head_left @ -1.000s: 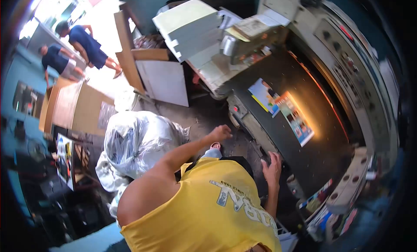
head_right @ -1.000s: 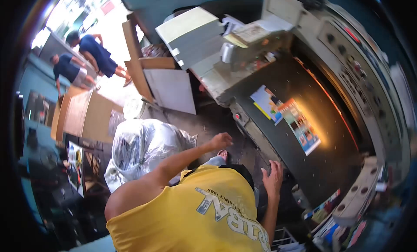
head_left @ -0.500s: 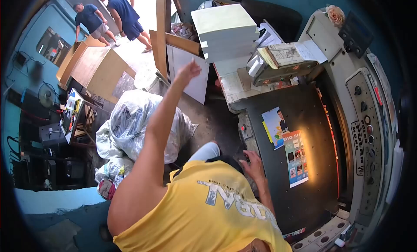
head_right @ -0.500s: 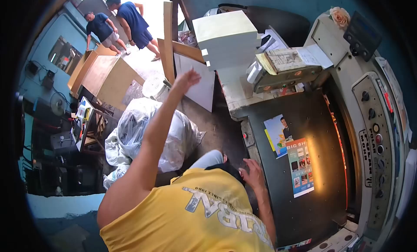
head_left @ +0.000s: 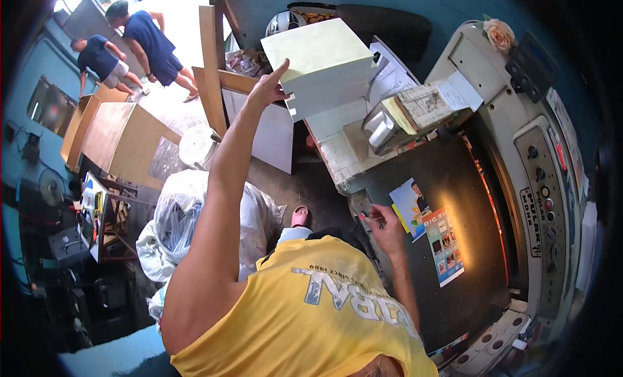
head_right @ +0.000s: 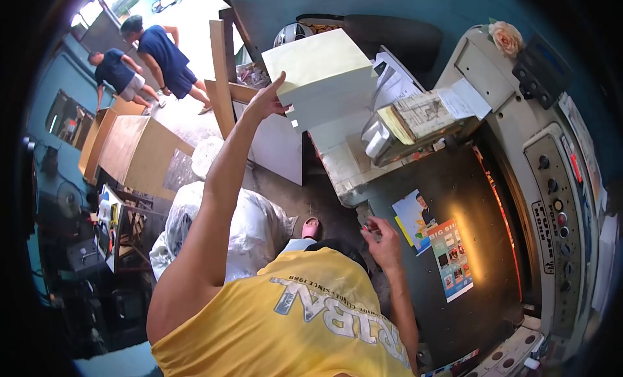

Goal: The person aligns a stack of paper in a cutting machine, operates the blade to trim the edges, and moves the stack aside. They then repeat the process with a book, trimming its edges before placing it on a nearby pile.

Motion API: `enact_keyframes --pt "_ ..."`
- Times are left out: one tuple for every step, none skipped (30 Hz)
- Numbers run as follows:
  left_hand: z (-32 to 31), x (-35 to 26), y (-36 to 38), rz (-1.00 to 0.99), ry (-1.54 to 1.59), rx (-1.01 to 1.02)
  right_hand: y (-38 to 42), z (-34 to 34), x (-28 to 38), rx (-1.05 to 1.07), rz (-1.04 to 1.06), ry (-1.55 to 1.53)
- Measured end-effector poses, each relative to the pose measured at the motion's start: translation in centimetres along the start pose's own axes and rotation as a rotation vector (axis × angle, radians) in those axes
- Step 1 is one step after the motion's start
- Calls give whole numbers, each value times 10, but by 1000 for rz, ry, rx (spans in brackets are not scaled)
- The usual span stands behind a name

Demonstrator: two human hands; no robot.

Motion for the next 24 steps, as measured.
enact_keyframes --pt "0 -1 1 12 -15 38 -15 -12 18 25 14 -18" --pt "1 0 -1 24 -29 75 -31 -23 38 52 29 -35" --pt "2 -1 -1 18 -37 93 -46 -33 57 85 51 -40" --pt "1 0 -2 18 -45 110 -62 -40 73 89 78 -12" --pt "-2 -2 -2 -35 -28 148 -76 -47 86 96 98 12" --pt "-6 -8 4 -41 -57 173 -89 -53 99 103 120 36" --pt "-5 -9 5 -38 -65 172 -101 -59 109 141 104 48" --pt "-5 -10 5 -39 -75 173 -111 -62 118 146 91 45" --pt "-5 -8 4 -33 -71 185 -117 -61 134 138 119 19" --pt "-4 -7 3 -30 -70 196 -123 -59 153 131 149 -7" --pt "-2 -5 0 -21 -98 161 -127 -55 172 129 186 -56" --pt "-1 -3 -1 -19 -93 155 -128 -48 189 124 219 -105" --pt "-1 -2 -2 -18 -87 152 -130 -39 201 92 269 -106" --pt "-1 0 -3 -15 -81 148 -132 -30 215 73 295 -70" --pt "0 1 -3 -6 -70 160 -133 -22 225 40 309 -26" --pt "8 0 0 -12 -98 124 -134 -14 233 5 324 19" --pt "17 -5 7 -19 -126 90 -134 -10 238 -9 317 23" --pt "27 -12 16 -27 -155 57 -133 -6 241 -24 310 27" --pt "45 -31 30 -158 -212 -60 -131 -3 242 -43 294 45" --pt "64 -54 49 -291 -267 -173 -126 -3 236 -61 253 36" --pt "59 -91 81 -560 -257 7 -122 -3 228 -80 214 29" --pt "45 -127 113 -642 -287 161 -118 -4 218 -92 174 22" --pt "36 -149 142 -643 -190 421 -114 -9 206 -89 139 -7" --pt "9 -187 184 -911 -593 622 -108 -17 191 -70 95 -45"
Point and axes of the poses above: each hand's wrist, its own y-axis away from the middle knuckle, its own z-axis out of the back of the hand, x = y × z, the point moved 8 cm from there along -y, towards the middle knuckle, and after that the axes turned 14 degrees about x, right-handed, at the moved point
